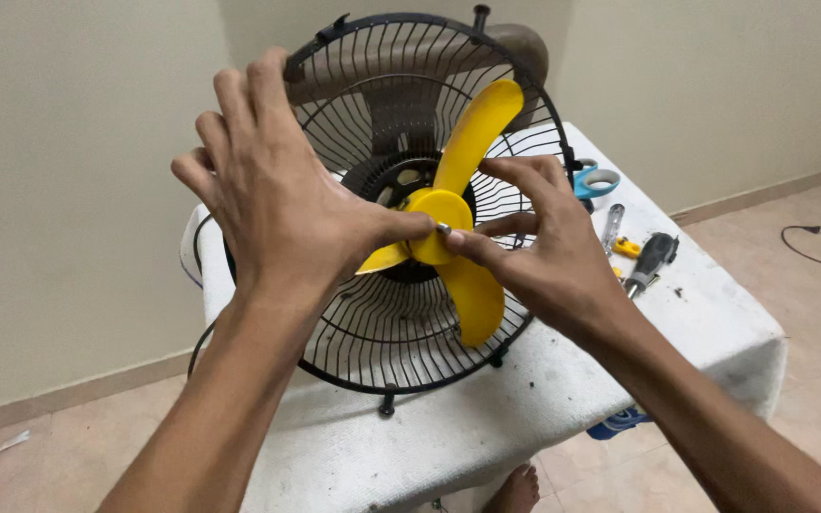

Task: The person assembles an electric fan by attaching the fan blades to the motor, securing the front grill, and then attaching the fan head to the stand using a screwdriver. The person uses a screwdriver to tighten screws on the fan stand.

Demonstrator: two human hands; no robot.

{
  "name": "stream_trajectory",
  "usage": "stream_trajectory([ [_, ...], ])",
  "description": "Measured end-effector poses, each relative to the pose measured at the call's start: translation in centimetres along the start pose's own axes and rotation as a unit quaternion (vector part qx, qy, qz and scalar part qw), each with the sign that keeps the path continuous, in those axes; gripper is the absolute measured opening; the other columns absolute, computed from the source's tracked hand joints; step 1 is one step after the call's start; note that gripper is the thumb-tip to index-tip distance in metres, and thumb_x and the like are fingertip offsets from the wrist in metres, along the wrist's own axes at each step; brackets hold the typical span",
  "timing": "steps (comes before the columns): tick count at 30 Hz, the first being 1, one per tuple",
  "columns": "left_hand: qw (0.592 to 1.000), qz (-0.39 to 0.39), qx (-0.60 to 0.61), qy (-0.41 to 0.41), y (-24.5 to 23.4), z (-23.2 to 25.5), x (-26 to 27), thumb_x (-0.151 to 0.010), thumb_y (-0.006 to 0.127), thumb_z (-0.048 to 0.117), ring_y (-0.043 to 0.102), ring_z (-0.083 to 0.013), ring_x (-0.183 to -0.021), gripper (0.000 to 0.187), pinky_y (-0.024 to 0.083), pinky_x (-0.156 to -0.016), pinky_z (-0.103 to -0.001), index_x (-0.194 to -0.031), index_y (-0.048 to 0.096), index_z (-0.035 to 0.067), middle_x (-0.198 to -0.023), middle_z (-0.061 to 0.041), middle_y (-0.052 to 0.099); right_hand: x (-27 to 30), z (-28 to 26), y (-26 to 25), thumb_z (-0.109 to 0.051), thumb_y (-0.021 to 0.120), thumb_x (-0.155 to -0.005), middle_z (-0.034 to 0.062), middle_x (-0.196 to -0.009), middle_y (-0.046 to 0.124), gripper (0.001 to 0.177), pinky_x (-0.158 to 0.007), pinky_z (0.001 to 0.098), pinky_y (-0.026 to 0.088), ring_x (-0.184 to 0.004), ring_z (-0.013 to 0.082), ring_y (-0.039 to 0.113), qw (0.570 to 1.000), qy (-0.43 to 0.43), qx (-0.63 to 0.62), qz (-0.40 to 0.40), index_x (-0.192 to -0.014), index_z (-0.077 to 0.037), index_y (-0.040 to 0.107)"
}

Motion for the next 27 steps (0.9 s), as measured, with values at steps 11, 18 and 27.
stream_trajectory([
  [11,1.0,0.01,-0.016,0.006,0.7,-0.2,-1.2,-0.024,0.102,0.074,0.045,-0.0328,-0.121,0.148,0.03,-0.098,-0.049,-0.139,0.038,0.005,-0.127,-0.013,0.046,-2.5,-1.5,-2.3,-0.061,0.09,-0.055,0.0122,-0.14,0.048,0.11,-0.086,0.0494,0.06,-0.123,0.0337,0.056,0.988,-0.008,0.154,-0.019,-0.141,-0.003,0.054],
  [18,0.995,0.091,-0.033,0.034,-1.7,1.3,2.2,-0.03,0.103,0.074,0.045,-0.0318,-0.119,0.143,0.031,-0.097,-0.049,-0.137,0.039,0.003,-0.125,-0.014,0.045,-0.4,-2.3,-3.1,-0.058,0.089,-0.051,0.0071,-0.129,0.06,0.099,-0.092,0.0451,0.059,-0.123,0.0261,0.062,0.993,-0.067,0.1,0.012,-0.131,-0.005,0.066],
  [27,0.992,0.104,-0.024,0.07,-3.3,2.2,4.0,-0.03,0.103,0.068,0.043,-0.0343,-0.121,0.145,0.029,-0.097,-0.051,-0.14,0.037,0.001,-0.127,-0.016,0.044,1.5,-2.5,-3.2,-0.054,0.089,-0.059,0.0124,-0.135,0.056,0.095,-0.088,0.0504,0.057,-0.124,0.0289,0.056,0.99,-0.088,0.109,0.025,-0.134,-0.004,0.061],
])
Point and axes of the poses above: each hand's wrist, its own x-axis away from the middle knuckle, its own y-axis out of the palm, z = x × y, the point moved 3 cm from there along -x, towards the middle knuckle
